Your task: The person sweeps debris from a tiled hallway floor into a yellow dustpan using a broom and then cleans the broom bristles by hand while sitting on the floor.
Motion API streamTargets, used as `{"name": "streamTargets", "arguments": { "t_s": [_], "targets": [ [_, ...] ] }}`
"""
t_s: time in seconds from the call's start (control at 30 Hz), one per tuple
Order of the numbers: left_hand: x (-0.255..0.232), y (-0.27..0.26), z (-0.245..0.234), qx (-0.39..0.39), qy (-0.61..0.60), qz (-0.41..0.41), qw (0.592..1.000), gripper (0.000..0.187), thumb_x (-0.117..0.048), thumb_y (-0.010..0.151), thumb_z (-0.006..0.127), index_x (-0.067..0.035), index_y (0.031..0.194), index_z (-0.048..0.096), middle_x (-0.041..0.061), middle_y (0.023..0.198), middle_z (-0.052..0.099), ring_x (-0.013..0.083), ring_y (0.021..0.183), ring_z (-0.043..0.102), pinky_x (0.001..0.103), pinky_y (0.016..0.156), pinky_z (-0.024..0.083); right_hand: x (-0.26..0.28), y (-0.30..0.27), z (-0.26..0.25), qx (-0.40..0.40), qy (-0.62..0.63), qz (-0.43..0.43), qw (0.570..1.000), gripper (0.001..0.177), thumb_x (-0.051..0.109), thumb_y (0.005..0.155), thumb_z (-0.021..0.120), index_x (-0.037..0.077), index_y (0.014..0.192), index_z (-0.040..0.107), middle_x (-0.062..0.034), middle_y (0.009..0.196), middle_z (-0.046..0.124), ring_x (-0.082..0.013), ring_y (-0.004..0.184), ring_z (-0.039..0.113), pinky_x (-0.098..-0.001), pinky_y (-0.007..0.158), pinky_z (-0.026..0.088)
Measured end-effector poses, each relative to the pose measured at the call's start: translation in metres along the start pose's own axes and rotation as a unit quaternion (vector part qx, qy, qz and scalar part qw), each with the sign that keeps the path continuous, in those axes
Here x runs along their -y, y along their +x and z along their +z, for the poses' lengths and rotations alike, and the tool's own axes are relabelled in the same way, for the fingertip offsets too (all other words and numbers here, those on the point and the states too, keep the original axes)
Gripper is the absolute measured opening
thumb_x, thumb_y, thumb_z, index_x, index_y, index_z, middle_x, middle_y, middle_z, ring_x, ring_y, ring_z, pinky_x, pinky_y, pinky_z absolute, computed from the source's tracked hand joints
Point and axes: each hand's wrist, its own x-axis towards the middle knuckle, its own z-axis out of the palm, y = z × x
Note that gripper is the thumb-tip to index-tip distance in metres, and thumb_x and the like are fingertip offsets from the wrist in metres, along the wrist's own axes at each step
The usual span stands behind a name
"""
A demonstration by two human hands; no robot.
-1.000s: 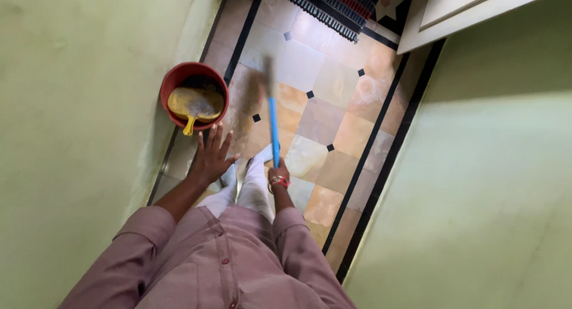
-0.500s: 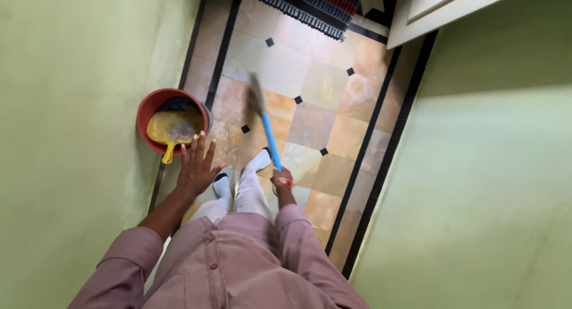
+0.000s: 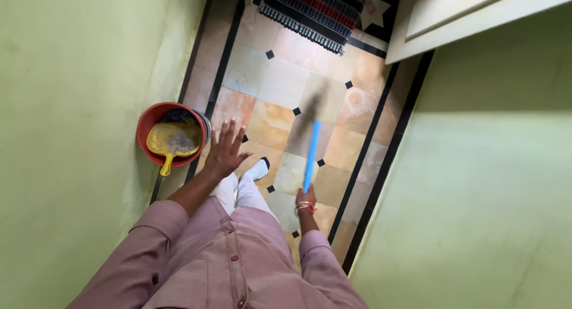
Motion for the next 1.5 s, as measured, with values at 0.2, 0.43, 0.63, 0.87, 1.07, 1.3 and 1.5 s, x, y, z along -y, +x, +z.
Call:
{"name": "streamTargets", "arguments": {
  "t_s": [0.2,0.43,0.63,0.87,1.07,1.3,1.5],
  "targets": [
    [0.013,0.020,0.002,0.042,0.039,0.019,0.998,0.089,-0.064,0.089,0.058,-0.008,0.155,0.036,0.025,0.164,0.023,0.0429,0.153,0.024,0.073,0.117,0.019,0.111,-0.018,0.041,0.193,-0.157,-0.114,0.962,0.055,0.037,0.098,0.061,0.021,0.149,0.050,-0.0213,0.113,0.072,-0.0422,0.105,0.069,-0.0532,0.090,0.054],
    [0.064,0.051,-0.010,0.043,0.033,0.054,0.997,0.088,-0.064,0.088,0.059,-0.009,0.154,0.040,0.024,0.165,0.025,0.0436,0.153,0.024,0.074,0.116,0.019,0.227,-0.007,0.129,0.271,-0.116,-0.141,0.945,0.050,0.038,0.095,0.063,0.017,0.140,0.058,-0.0202,0.115,0.072,-0.0397,0.107,0.069,-0.0499,0.091,0.054],
    [0.105,0.099,-0.050,0.056,0.063,0.040,0.996,0.088,-0.064,0.086,0.059,-0.008,0.152,0.043,0.024,0.165,0.028,0.0426,0.152,0.027,0.074,0.113,0.024,0.260,0.025,0.131,0.241,-0.063,-0.048,0.967,0.048,0.039,0.092,0.065,0.013,0.132,0.064,-0.0197,0.115,0.073,-0.0382,0.107,0.070,-0.0479,0.092,0.054],
    [0.132,0.136,-0.067,0.055,0.090,0.035,0.994,0.082,-0.063,0.092,0.054,-0.008,0.152,0.043,0.025,0.164,0.031,0.0424,0.151,0.029,0.073,0.115,0.024,0.195,0.089,0.093,0.147,-0.005,0.081,0.986,0.047,0.039,0.089,0.067,0.007,0.124,0.071,-0.0192,0.115,0.074,-0.0365,0.107,0.071,-0.0456,0.093,0.054],
    [0.138,0.153,-0.065,0.073,0.075,0.055,0.993,0.082,-0.062,0.092,0.053,-0.009,0.153,0.043,0.025,0.165,0.028,0.0421,0.152,0.026,0.072,0.115,0.024,0.182,0.133,0.053,0.067,0.060,0.320,0.943,0.048,0.045,0.097,0.062,0.001,0.112,0.072,-0.0233,0.105,0.074,-0.0404,0.098,0.071,-0.0491,0.084,0.054],
    [0.135,0.172,-0.062,0.077,0.055,0.057,0.994,0.081,-0.062,0.093,0.053,-0.010,0.154,0.040,0.024,0.166,0.024,0.0425,0.153,0.024,0.072,0.115,0.022,0.216,0.100,0.081,-0.019,-0.053,0.099,0.994,0.051,0.047,0.097,0.065,0.001,0.118,0.066,-0.0245,0.109,0.071,-0.0440,0.103,0.067,-0.0507,0.088,0.053],
    [0.135,0.174,-0.062,0.074,0.050,0.052,0.995,0.081,-0.061,0.094,0.053,-0.011,0.156,0.038,0.023,0.166,0.022,0.0414,0.153,0.022,0.072,0.116,0.021,0.292,0.066,0.126,0.115,0.083,-0.021,0.990,0.048,0.023,0.084,0.071,0.012,0.130,0.062,-0.0183,0.111,0.072,-0.0370,0.102,0.070,-0.0466,0.090,0.055]
  ]
}}
